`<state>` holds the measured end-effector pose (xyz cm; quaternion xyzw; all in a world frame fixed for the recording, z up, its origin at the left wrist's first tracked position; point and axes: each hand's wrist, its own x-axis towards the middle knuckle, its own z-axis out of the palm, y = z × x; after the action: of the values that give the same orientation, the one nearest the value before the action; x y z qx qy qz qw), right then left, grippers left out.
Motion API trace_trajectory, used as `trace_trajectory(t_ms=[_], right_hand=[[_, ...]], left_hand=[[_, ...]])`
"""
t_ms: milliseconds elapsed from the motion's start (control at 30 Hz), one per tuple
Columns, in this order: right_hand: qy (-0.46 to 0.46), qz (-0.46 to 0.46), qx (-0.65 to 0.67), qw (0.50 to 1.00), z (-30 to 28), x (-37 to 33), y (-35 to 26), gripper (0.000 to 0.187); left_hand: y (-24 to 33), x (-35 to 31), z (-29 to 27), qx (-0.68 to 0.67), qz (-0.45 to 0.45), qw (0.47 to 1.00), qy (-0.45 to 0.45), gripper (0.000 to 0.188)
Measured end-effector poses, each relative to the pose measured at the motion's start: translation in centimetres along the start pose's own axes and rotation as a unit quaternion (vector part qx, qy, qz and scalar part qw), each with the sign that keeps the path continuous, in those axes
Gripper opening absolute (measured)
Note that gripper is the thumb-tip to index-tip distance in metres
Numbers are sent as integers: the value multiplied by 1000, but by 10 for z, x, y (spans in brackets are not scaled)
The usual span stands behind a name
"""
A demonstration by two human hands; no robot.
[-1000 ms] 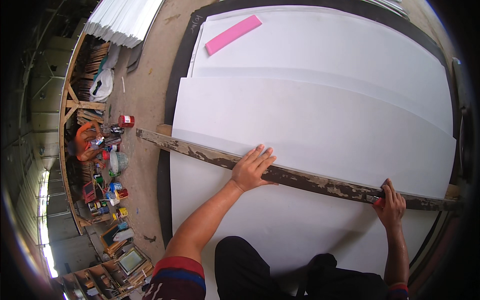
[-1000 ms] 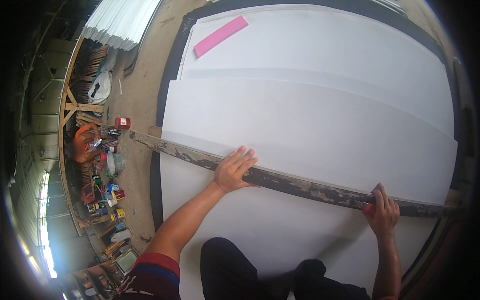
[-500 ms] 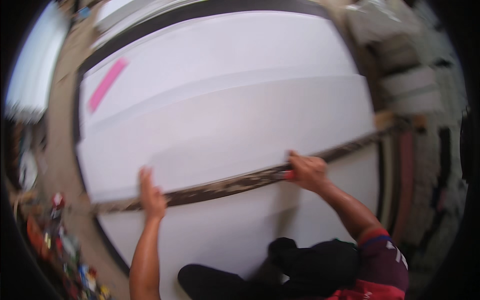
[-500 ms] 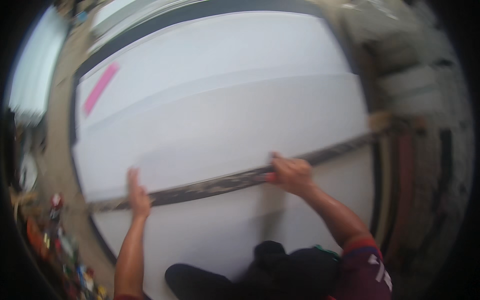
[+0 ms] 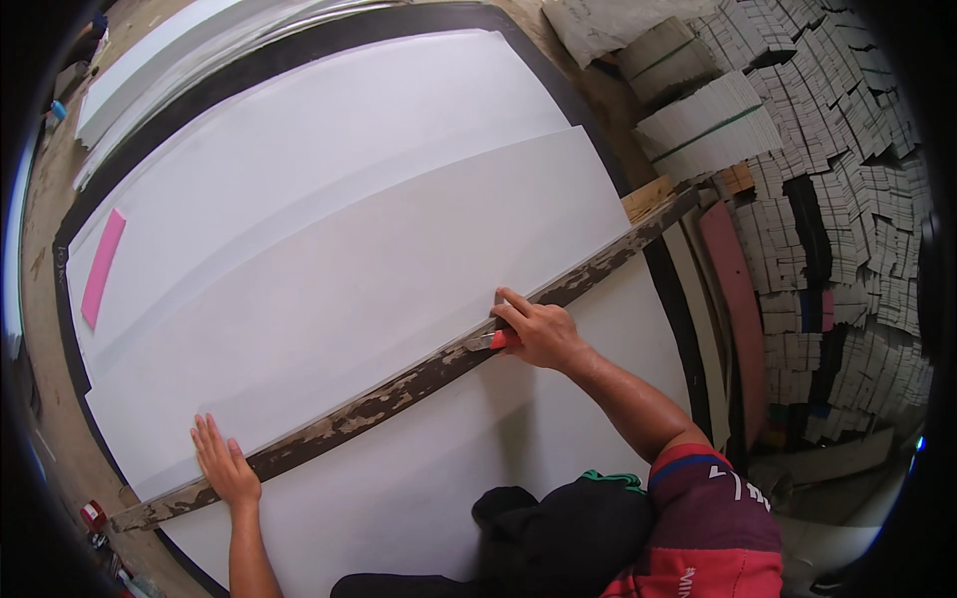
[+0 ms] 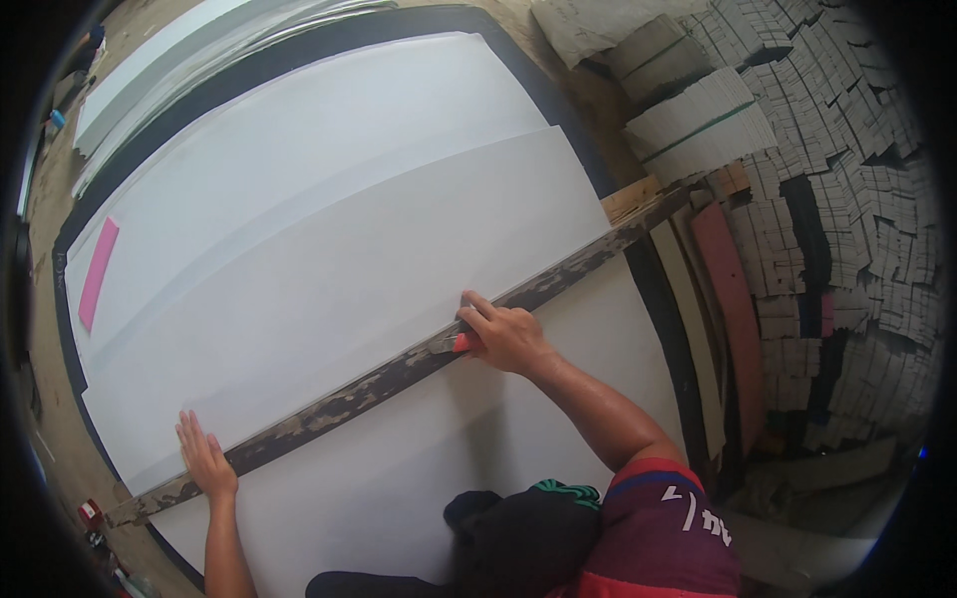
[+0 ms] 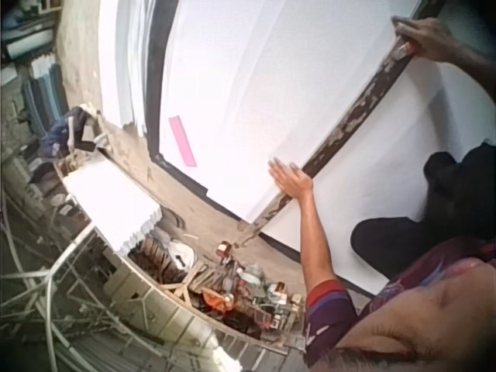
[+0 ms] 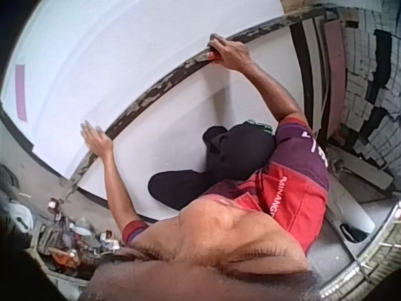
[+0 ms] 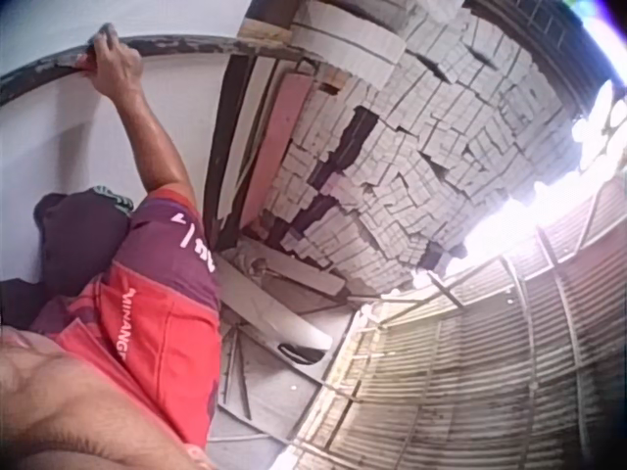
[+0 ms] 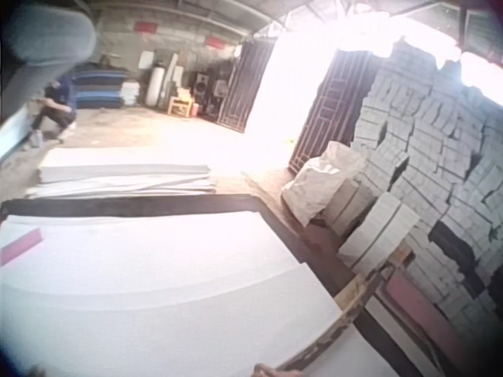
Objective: The person measures and cuts large white panels using a utility knife and a wooden straightedge. They repeatedly align the straightedge, score the panel, and snap off the cut sections, stacking the finished pieces nearby.
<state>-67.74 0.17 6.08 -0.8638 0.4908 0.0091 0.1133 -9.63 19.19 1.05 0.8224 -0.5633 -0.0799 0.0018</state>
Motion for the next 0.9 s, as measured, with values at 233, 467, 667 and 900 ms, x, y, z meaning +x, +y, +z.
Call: trace_trajectory(t_ms=[233,467,667,900], right_hand=[[-12,14,-2,1000,0,1,-1,67],[-8,-5,6,1000,2,1,2,65],[-11,-1,4,1000,7,-1,4,64],[-6,-12,3,1000,7,-1,7,64]], left_hand=[[-1,0,0,-8,1,1000,-1,61],[-2,0,1,-6,-2,1000,-3,62],[-3,-1,0,-13,4,1000,-2,62],[-4,-1,1,-14,21,1000,8,63]])
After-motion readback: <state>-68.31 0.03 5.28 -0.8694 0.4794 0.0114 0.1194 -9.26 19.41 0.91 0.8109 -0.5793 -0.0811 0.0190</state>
